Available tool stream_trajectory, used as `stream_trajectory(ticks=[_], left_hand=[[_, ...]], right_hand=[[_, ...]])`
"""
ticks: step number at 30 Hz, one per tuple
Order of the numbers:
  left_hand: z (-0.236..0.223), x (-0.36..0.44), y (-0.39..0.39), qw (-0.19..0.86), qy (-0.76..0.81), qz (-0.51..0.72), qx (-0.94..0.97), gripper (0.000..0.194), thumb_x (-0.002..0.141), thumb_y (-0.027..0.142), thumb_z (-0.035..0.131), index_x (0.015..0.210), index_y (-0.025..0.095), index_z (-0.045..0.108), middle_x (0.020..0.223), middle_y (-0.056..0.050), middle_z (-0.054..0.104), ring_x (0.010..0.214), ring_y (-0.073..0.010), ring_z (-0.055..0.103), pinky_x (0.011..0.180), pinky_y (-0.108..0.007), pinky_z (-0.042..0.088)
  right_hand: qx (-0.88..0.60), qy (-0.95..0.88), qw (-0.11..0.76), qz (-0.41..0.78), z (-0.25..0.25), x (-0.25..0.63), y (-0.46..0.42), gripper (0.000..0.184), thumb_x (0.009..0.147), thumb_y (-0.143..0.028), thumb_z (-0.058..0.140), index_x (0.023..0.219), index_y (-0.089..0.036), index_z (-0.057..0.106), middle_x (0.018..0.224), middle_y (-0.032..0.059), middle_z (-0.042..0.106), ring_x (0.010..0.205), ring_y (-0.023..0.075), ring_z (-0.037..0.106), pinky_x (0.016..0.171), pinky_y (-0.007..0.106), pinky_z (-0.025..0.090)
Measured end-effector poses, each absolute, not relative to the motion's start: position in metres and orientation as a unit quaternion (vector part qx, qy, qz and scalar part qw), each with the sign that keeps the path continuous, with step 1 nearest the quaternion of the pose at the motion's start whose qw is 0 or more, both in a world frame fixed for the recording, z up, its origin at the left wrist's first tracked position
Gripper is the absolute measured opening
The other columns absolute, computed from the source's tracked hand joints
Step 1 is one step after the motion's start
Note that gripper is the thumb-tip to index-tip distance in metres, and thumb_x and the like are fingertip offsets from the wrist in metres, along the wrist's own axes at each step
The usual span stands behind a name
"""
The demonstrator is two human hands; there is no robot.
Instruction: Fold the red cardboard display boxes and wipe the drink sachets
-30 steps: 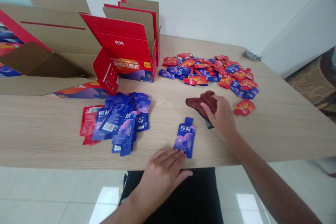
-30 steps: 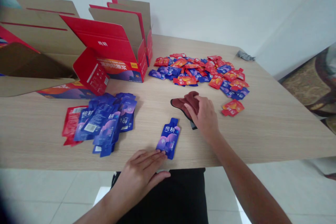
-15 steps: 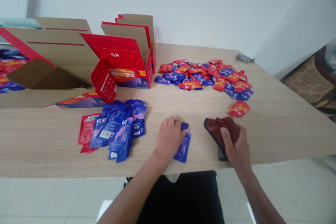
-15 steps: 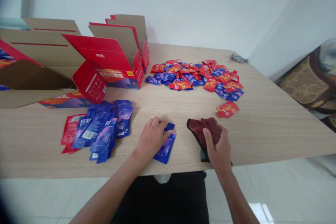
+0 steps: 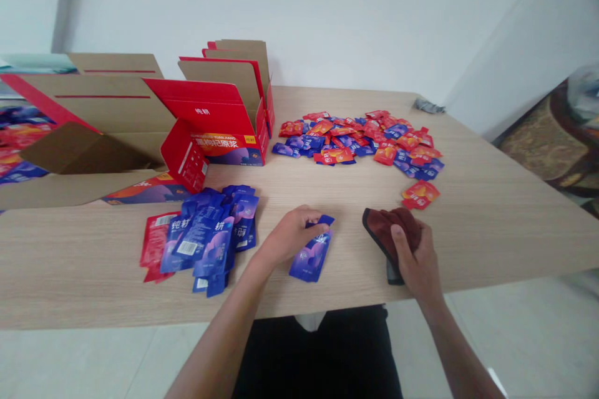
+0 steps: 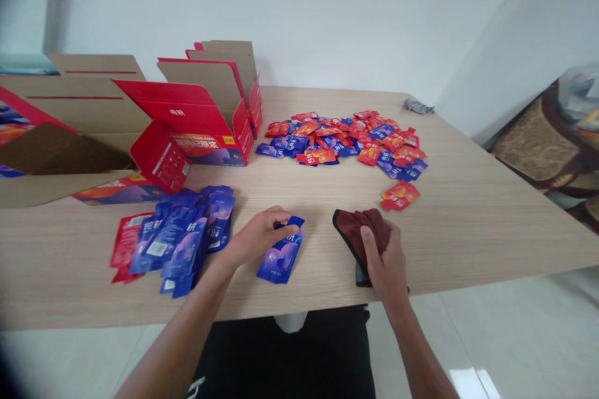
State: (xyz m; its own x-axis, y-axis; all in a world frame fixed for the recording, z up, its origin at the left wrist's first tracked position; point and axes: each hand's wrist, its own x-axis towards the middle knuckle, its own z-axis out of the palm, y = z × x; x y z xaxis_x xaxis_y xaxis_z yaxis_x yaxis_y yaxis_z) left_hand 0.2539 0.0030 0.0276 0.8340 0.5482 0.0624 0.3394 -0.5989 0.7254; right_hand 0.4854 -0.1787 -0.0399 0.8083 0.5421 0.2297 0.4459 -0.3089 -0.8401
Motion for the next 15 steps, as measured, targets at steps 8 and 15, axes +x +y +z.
stream_trajectory(ticks=[8, 15], left_hand=[[0.049, 0.205, -0.043, 0.325, 0.138, 0.240, 0.904, 0.022, 0.102, 0.019, 0.063, 0.108, 0.033, 0.079, 0.114, -0.002, 0.069, 0.115, -0.0199, 0.064, 0.103, -0.039, 0.046], [0.005, 0.174, -0.077, 0.217, 0.157, 0.138, 0.954, 0.027, 0.100, 0.026, 0.068, 0.126, 0.031, 0.071, 0.130, -0.002, 0.070, 0.138, -0.0244, 0.056, 0.116, -0.048, 0.040]], right_hand=[[-0.801, -0.306, 0.513, 0.046, -0.043, 0.488, -0.178, 0.073, 0.086, -0.072, 0.064, 0.136, -0.019, 0.055, 0.130, 0.0185, 0.068, 0.116, 0.0343, 0.065, 0.100, 0.050, 0.048], [-0.818, -0.297, 0.489, 0.047, -0.042, 0.487, -0.178, 0.070, 0.086, -0.072, 0.062, 0.134, -0.021, 0.057, 0.126, 0.0175, 0.070, 0.113, 0.0356, 0.067, 0.098, 0.052, 0.050]])
